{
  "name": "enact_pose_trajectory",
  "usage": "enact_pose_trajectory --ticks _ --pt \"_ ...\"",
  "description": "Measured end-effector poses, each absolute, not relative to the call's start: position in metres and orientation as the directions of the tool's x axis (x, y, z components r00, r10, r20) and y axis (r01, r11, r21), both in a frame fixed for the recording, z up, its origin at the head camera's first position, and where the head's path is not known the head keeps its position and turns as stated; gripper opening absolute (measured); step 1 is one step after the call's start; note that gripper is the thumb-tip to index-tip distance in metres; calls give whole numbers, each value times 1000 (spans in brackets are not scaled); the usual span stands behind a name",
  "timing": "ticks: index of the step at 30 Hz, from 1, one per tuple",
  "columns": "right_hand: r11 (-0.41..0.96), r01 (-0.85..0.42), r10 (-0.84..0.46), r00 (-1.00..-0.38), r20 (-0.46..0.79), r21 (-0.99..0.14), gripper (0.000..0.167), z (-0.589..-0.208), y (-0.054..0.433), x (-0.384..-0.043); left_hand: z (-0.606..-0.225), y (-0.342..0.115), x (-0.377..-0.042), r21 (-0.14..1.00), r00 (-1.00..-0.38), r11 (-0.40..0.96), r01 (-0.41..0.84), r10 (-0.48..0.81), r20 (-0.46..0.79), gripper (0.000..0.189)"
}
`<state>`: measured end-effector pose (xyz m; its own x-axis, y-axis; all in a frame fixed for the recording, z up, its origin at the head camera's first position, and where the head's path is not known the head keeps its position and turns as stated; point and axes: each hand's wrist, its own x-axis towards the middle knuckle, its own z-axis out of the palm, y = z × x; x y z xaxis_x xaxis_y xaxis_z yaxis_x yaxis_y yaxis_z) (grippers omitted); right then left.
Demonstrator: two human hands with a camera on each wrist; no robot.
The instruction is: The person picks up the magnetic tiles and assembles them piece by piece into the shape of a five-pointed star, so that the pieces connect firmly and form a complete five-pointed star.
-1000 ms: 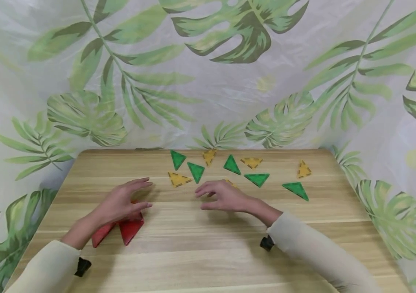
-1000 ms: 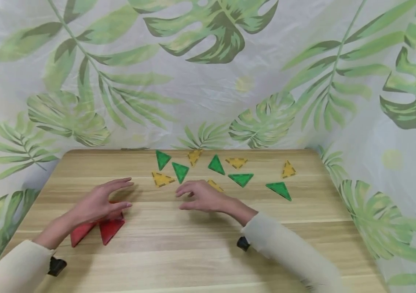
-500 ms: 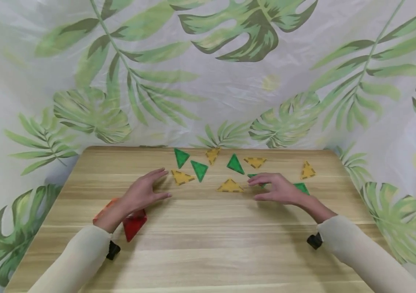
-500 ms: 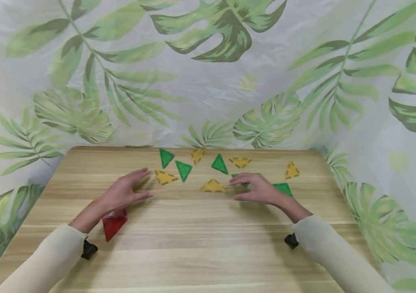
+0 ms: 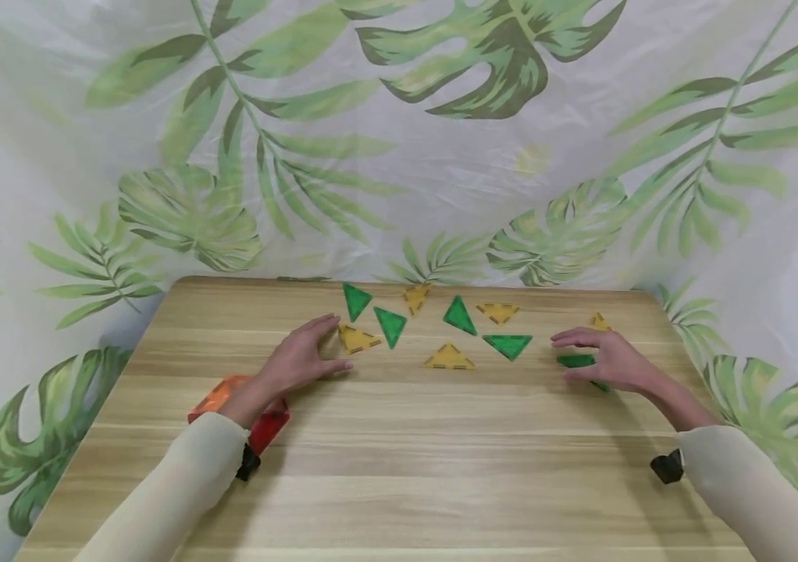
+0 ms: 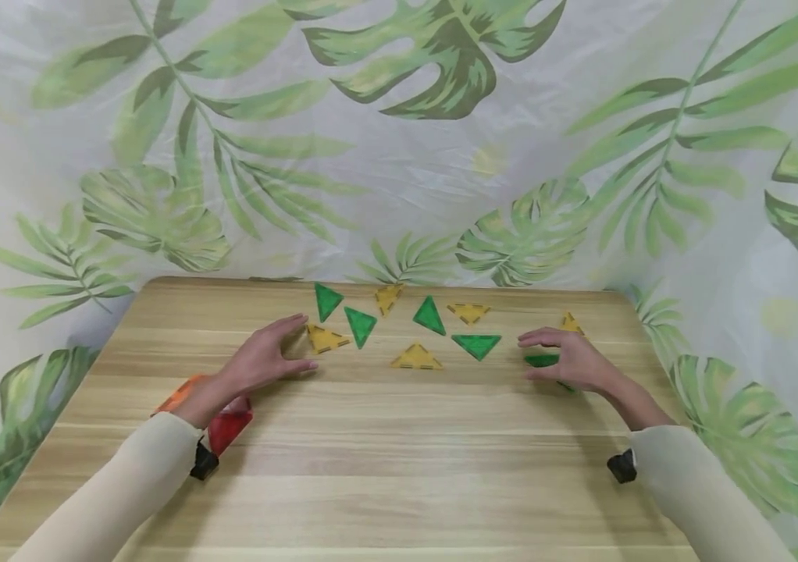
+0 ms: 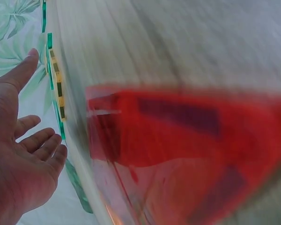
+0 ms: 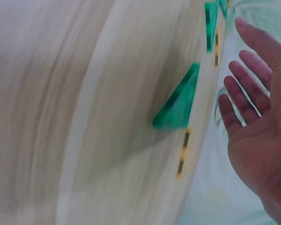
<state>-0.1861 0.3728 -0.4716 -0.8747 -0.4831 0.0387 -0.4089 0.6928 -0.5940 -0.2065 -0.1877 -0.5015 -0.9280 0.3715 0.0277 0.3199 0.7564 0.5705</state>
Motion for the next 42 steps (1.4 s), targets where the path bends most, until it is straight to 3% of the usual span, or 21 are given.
enact_pose_trajectory --ticks 6,29,42 --pt "738 -331 -420 -908 -16 -587 53 -476 397 -183 -506 -182 -211 549 -933 776 310 358 21 95" --pt "721 -416 -497 -868 5 -554 58 -494 430 -169 -516 -169 -217 559 -938 766 317 340 65 87" --pt "633 -527 -547 -823 154 -567 60 -506 429 -162 -516 -168 -220 543 -947 779 314 298 120 75"
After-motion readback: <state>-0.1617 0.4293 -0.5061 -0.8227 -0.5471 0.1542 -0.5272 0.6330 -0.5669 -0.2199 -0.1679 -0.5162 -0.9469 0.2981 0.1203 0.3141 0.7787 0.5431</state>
